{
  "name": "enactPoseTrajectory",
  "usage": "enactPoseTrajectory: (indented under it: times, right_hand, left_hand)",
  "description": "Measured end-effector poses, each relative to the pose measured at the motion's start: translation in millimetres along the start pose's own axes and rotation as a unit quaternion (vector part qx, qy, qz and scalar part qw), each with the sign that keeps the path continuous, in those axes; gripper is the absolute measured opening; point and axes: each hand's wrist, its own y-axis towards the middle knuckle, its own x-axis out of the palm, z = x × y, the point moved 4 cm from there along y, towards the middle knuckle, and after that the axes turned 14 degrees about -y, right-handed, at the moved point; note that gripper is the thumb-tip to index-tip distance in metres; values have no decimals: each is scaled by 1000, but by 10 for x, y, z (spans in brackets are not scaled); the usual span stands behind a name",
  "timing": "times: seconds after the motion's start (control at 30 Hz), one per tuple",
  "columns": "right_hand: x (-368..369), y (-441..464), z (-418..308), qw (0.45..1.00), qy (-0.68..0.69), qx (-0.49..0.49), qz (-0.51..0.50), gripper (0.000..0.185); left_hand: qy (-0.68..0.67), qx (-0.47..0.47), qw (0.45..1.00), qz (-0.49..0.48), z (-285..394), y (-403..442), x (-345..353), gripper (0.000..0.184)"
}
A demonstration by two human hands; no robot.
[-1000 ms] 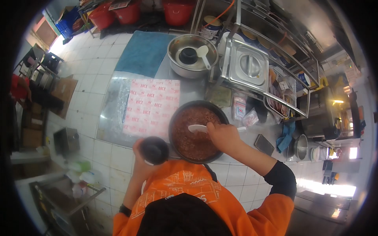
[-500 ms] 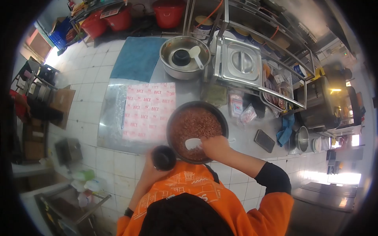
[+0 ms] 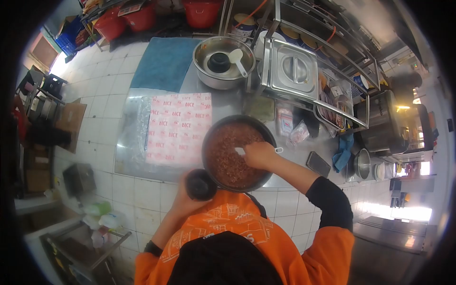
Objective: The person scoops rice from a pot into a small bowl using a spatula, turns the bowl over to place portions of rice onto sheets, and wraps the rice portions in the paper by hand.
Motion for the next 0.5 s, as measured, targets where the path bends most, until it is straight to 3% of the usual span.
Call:
enactPoseTrajectory:
  times: [0.33, 0.5]
  right_hand:
    - [-119, 65, -262, 994, 18, -107, -30, 32]
    - [48, 179, 164, 989, 82, -117, -29, 34]
  left_hand:
    - [6, -6, 1000, -6, -125, 2, -48, 98]
    - [55, 19, 998, 17, 120, 13, -34, 93]
